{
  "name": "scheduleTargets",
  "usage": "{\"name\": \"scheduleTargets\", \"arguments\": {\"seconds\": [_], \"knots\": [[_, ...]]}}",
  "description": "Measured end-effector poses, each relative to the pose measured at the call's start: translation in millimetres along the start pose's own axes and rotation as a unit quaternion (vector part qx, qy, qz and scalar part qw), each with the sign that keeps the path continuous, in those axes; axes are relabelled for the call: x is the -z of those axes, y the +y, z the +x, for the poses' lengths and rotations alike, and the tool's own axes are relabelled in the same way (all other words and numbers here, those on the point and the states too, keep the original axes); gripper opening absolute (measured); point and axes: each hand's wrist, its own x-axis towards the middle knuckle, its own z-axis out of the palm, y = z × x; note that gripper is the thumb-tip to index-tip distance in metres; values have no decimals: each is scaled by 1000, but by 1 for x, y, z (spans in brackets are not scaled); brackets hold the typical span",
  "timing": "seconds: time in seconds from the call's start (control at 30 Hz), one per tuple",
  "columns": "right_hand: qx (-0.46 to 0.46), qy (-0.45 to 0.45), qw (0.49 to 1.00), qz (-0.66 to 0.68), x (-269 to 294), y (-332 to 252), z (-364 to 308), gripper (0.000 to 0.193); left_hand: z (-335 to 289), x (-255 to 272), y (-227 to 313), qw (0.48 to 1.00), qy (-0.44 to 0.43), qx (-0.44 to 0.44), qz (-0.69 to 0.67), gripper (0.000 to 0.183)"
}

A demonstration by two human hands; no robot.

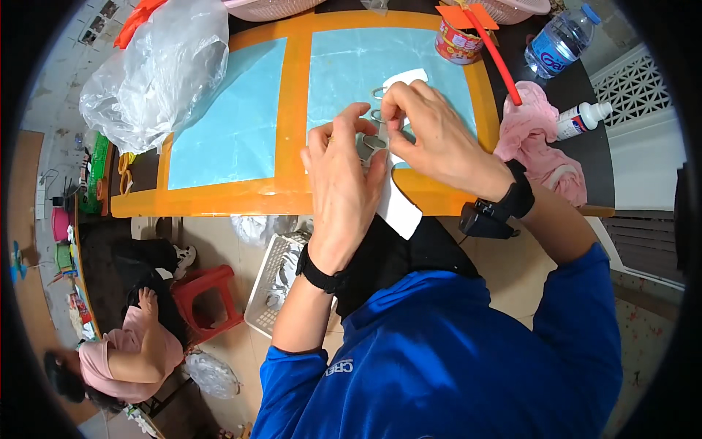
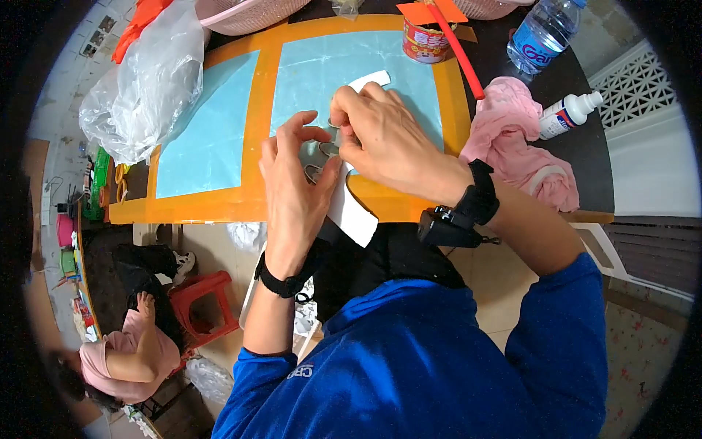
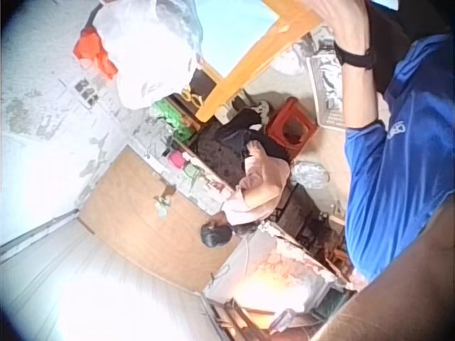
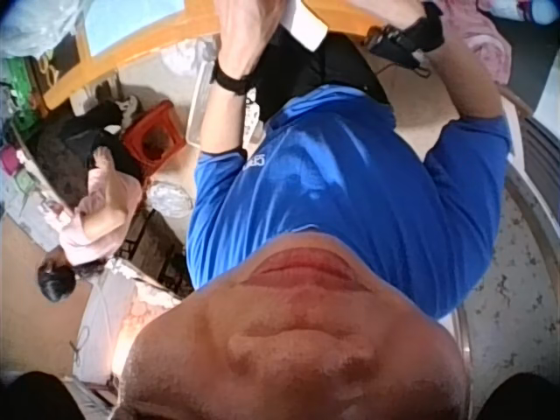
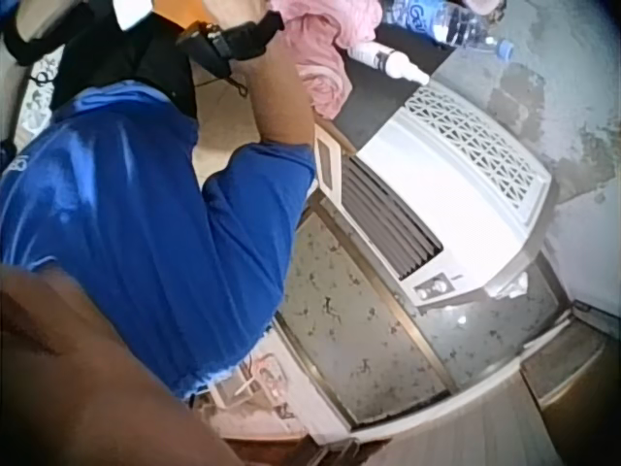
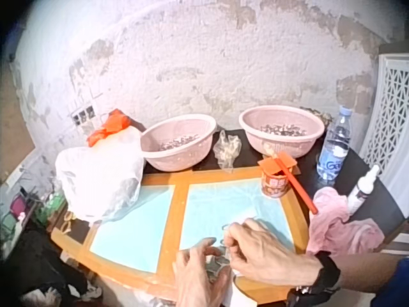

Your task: Manually assembling small white components and metal rings for shoe manufacturing.

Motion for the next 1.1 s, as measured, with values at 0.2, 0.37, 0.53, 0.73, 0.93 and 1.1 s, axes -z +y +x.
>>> {"name": "scheduleTargets", "arguments": {"seconds": [0.2, 0.37, 0.53, 0.73, 0.93, 1.1], "knots": [[-22, -2, 1000, 13, 0, -2, 1, 27, -2, -3, 2, 998, 15, -46, 27, 67], [-27, 2, 999, 23, -1, 2, 1, 27, -2, -1, 2, 998, 8, -43, 55, 71], [-58, 23, 996, 61, 8, 1, 3, 27, 2, 3, 5, 994, -25, -53, 87, 76], [0, 28, 999, 43, 33, -2, -5, 26, 4, 6, 4, 992, -36, -64, 102, 84], [141, 10, 989, -52, 29, 3, -4, 28, 5, 8, 1, 994, -38, -58, 84, 91], [211, -6, 972, -99, 20, 5, -2, 29, 6, 9, -3, 995, -42, -41, 78, 94]]}}
